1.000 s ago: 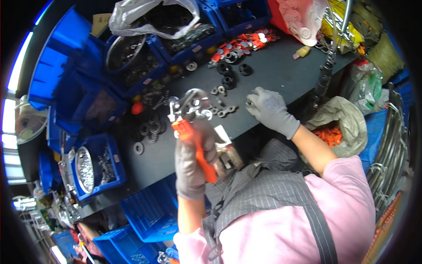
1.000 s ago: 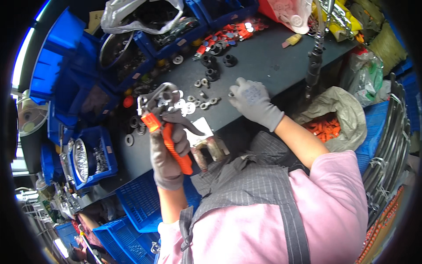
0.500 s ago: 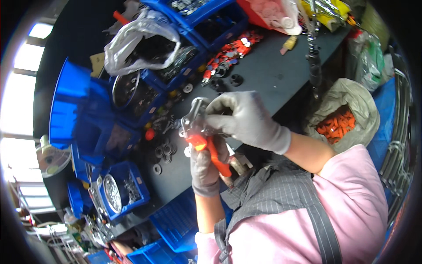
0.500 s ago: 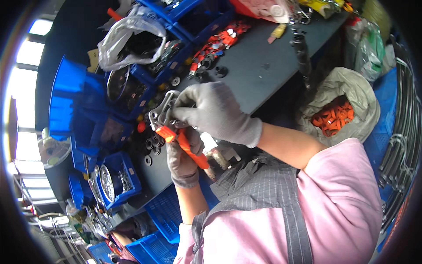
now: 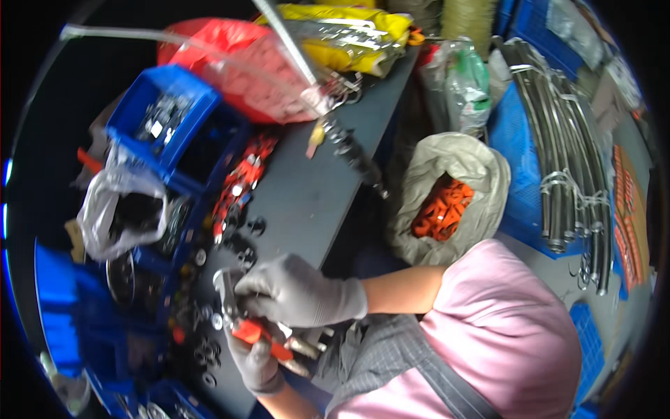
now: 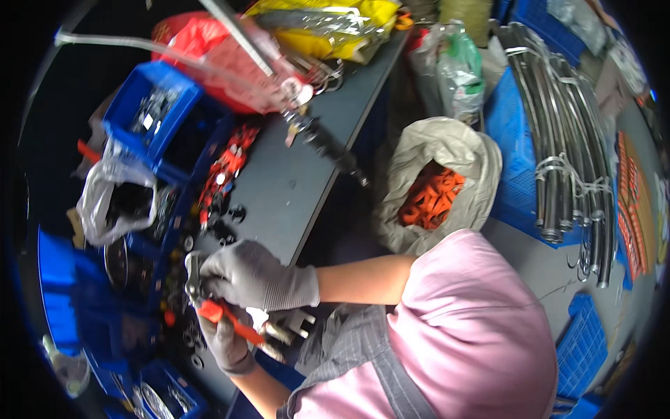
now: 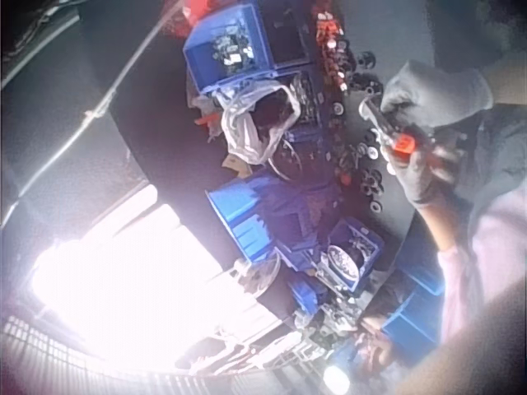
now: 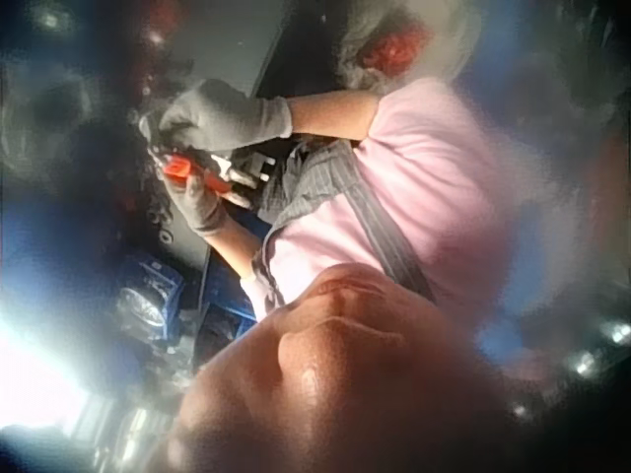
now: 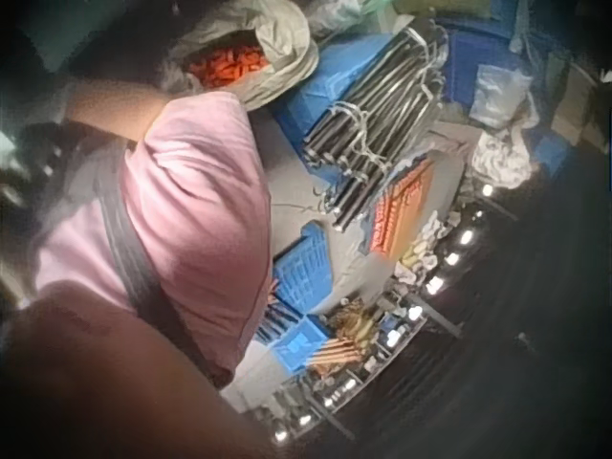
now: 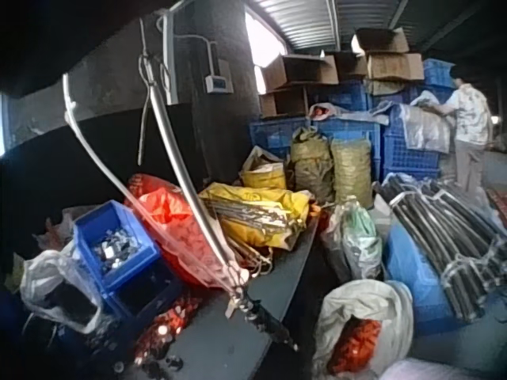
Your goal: The person assembles mechanical components by securing clamp housings and metal brackets with screws and washers using an air-powered screwdriver.
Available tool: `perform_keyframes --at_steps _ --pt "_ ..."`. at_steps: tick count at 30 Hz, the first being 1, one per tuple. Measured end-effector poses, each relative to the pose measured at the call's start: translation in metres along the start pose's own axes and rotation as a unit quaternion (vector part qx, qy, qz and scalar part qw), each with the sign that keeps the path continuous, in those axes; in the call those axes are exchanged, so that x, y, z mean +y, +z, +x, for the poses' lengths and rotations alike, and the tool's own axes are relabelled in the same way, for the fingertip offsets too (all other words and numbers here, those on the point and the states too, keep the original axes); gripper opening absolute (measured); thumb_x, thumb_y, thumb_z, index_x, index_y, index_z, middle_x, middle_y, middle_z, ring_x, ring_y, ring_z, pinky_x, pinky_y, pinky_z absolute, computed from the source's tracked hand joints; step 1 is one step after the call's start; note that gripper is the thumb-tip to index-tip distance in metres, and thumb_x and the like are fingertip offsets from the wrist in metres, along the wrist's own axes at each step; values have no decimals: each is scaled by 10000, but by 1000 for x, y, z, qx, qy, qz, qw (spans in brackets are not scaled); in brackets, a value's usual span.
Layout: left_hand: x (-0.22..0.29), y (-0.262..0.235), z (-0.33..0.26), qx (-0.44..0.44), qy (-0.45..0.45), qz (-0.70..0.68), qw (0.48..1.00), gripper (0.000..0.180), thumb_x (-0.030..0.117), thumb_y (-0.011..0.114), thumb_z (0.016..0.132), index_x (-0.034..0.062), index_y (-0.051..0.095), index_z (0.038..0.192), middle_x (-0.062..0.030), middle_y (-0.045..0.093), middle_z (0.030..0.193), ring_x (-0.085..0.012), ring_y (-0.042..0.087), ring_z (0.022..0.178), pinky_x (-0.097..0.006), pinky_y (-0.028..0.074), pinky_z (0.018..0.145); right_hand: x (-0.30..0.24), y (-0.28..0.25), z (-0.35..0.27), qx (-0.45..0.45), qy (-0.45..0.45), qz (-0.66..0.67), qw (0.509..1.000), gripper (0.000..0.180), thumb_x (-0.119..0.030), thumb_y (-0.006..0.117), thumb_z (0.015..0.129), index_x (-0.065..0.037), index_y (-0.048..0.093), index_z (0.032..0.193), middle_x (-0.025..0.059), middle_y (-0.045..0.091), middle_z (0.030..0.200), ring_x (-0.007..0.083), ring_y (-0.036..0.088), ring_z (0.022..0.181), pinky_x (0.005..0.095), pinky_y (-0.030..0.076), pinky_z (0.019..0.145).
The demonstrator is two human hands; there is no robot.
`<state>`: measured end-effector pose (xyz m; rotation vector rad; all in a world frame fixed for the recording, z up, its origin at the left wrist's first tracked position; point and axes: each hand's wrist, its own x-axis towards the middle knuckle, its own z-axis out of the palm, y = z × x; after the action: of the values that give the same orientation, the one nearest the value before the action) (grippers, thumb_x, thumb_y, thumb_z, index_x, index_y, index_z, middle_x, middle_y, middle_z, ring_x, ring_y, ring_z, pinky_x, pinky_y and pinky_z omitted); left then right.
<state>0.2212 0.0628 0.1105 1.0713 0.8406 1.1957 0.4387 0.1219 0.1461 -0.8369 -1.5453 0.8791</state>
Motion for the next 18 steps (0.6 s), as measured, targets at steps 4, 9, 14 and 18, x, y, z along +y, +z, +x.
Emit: perform_keyframes --at_steps 4,9,14,18 --pt "-9 15 11 15 -7 17 1000 942 358 1005 862 -34 461 1524 -110 672 1041 -188 661 693 -303 563 600 2 -28 0 -17 3 -25 1000 193 -136 855 931 -59 813 1103 167 799 1003 371 799 912 442 620 773" --pt "-10 28 26 1 20 51 999 840 394 1004 871 21 513 1442 -91 680 936 -160 668 697 -297 564 594 -7 -130 9 164 -121 -169 964 167 -26 736 1047 -27 775 1210 86 789 989 148 754 812 318 591 716" --pt "15 32 8 74 20 48 996 839 355 1009 859 11 514 1442 -94 682 914 -166 667 673 -299 566 580 131 -235 91 338 -114 -288 889 110 -83 702 1043 -36 763 1122 165 815 1017 316 806 917 418 621 846" --pt "-1 29 11 69 4 20 997 771 307 996 878 2 534 1415 -126 720 942 -198 718 698 -332 620 617 212 -312 148 290 135 -420 849 287 -285 769 982 -29 771 1114 227 812 1084 441 783 1062 536 611 957"
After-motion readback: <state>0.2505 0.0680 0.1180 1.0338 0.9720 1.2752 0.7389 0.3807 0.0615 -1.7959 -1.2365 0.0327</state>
